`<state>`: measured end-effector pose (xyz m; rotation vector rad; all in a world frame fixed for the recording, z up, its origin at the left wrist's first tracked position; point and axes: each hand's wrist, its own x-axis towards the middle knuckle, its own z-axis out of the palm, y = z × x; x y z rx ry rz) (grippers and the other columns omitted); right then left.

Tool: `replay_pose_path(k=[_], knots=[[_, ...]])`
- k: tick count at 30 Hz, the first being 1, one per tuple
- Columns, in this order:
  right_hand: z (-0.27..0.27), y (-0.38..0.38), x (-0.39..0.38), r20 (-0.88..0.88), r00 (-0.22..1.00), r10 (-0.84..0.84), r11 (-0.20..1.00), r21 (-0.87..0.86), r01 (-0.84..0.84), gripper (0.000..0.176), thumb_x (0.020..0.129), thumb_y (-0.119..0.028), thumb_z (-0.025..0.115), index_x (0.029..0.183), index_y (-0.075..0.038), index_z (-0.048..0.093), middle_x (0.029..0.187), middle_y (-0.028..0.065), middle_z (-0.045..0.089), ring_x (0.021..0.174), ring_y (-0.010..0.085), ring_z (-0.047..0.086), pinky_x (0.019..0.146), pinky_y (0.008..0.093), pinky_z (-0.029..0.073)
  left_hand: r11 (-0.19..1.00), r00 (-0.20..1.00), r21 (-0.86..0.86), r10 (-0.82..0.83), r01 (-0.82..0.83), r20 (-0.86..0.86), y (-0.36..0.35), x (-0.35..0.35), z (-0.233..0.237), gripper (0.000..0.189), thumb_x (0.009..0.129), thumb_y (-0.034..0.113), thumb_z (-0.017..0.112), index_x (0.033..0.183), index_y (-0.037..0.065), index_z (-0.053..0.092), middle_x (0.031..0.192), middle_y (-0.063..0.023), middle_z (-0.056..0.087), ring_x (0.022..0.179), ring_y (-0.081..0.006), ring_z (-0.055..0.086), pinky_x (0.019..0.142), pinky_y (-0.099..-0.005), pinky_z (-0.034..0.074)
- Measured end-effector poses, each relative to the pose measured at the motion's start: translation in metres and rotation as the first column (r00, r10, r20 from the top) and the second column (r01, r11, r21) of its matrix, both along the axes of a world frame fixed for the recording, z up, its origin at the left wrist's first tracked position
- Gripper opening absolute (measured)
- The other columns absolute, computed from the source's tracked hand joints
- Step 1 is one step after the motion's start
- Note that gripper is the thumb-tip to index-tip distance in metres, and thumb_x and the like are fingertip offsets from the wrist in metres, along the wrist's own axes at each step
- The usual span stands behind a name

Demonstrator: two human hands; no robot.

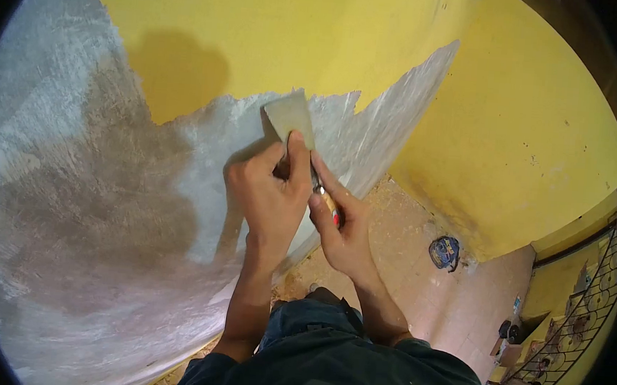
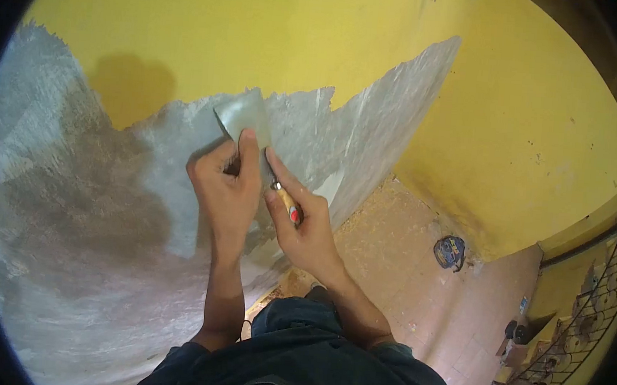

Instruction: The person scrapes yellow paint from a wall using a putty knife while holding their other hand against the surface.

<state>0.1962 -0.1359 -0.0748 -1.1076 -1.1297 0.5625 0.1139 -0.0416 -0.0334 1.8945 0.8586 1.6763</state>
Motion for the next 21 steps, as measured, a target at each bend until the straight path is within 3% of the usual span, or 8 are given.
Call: replay_pose_path(k=[4, 6, 9, 15, 18, 20, 21], knots=[[-0.002, -0.003, -0.003, -0.011, 1.000, 0.027, 0.998, -0.050, -0.027, 0.052, 0.105, -0.004, 0.057, 0.155, 0.003, 0.046, 0.150, 0.0214, 0.059, 0.131, 0.0145, 0.054, 0.108, 0.0297, 0.042, 1.000, 1.000, -0.023, -0.014, 0.014, -0.008, -0.002, -0.003, -0.005, 0.042, 0.095, 0.011, 0.072, 0.059, -0.002, 0.054, 0.048, -0.0160, 0.048, 0.040, -0.0211, 0.040, 0.045, -0.0384, 0.033], [-0.002, -0.003, -0.003, -0.037, 0.999, 0.039, 0.996, -0.076, -0.042, 0.052, 0.105, -0.005, 0.057, 0.155, 0.003, 0.045, 0.150, 0.0209, 0.059, 0.130, 0.0145, 0.054, 0.109, 0.0296, 0.042, 1.000, 0.999, -0.011, -0.022, 0.022, 0.038, -0.003, 0.002, 0.001, 0.050, 0.098, 0.007, 0.069, 0.059, -0.002, 0.040, 0.054, 0.0038, 0.033, 0.057, -0.0025, 0.030, 0.048, -0.0320, 0.021], [-0.003, -0.004, -0.002, -0.049, 0.998, 0.031, 0.999, -0.009, -0.031, 0.052, 0.105, -0.005, 0.057, 0.155, 0.003, 0.045, 0.151, 0.0191, 0.058, 0.127, 0.0128, 0.054, 0.107, 0.0283, 0.041, 0.998, 0.998, -0.039, -0.057, 0.058, 0.038, -0.006, 0.001, 0.002, 0.049, 0.098, 0.006, 0.069, 0.059, -0.002, 0.040, 0.055, 0.0050, 0.032, 0.058, -0.0022, 0.031, 0.048, -0.0317, 0.021], [-0.009, -0.004, 0.005, -0.074, 0.995, 0.074, 0.994, -0.069, -0.079, 0.054, 0.105, -0.006, 0.057, 0.157, 0.002, 0.043, 0.149, 0.0164, 0.060, 0.112, 0.0071, 0.054, 0.101, 0.0245, 0.043, 0.999, 0.999, -0.032, -0.019, 0.021, 0.045, -0.006, 0.007, 0.002, 0.049, 0.099, 0.007, 0.069, 0.058, -0.001, 0.041, 0.055, 0.0068, 0.033, 0.057, -0.0015, 0.031, 0.048, -0.0307, 0.020], [-0.002, -0.005, 0.005, -0.121, 0.989, 0.083, 0.995, -0.049, -0.090, 0.054, 0.106, -0.006, 0.056, 0.158, 0.001, 0.043, 0.143, 0.0140, 0.065, 0.101, 0.0074, 0.055, 0.090, 0.0257, 0.047, 0.995, 0.997, -0.084, -0.049, 0.053, 0.051, -0.007, 0.006, 0.002, 0.049, 0.099, 0.008, 0.069, 0.058, -0.002, 0.043, 0.053, 0.0059, 0.034, 0.056, -0.0025, 0.030, 0.048, -0.0315, 0.021], [-0.001, -0.013, 0.005, -0.099, 0.990, 0.101, 0.972, -0.201, -0.119, 0.055, 0.104, -0.002, 0.055, 0.158, -0.001, 0.044, 0.123, 0.0152, 0.072, 0.084, 0.0135, 0.059, 0.075, 0.0308, 0.050, 0.995, 0.998, -0.090, -0.049, 0.053, 0.038, -0.009, 0.003, -0.002, 0.049, 0.098, 0.008, 0.069, 0.059, -0.003, 0.043, 0.053, 0.0055, 0.035, 0.056, -0.0028, 0.031, 0.048, -0.0318, 0.021], [0.000, -0.011, 0.005, -0.101, 0.990, 0.102, 0.973, -0.198, -0.120, 0.055, 0.104, -0.002, 0.055, 0.158, -0.001, 0.044, 0.123, 0.0152, 0.072, 0.084, 0.0135, 0.059, 0.075, 0.0308, 0.050, 0.994, 0.998, -0.099, -0.049, 0.052, 0.031, -0.009, 0.002, -0.002, 0.048, 0.098, 0.008, 0.070, 0.059, -0.003, 0.044, 0.052, 0.0052, 0.036, 0.056, -0.0031, 0.031, 0.047, -0.0321, 0.022]])
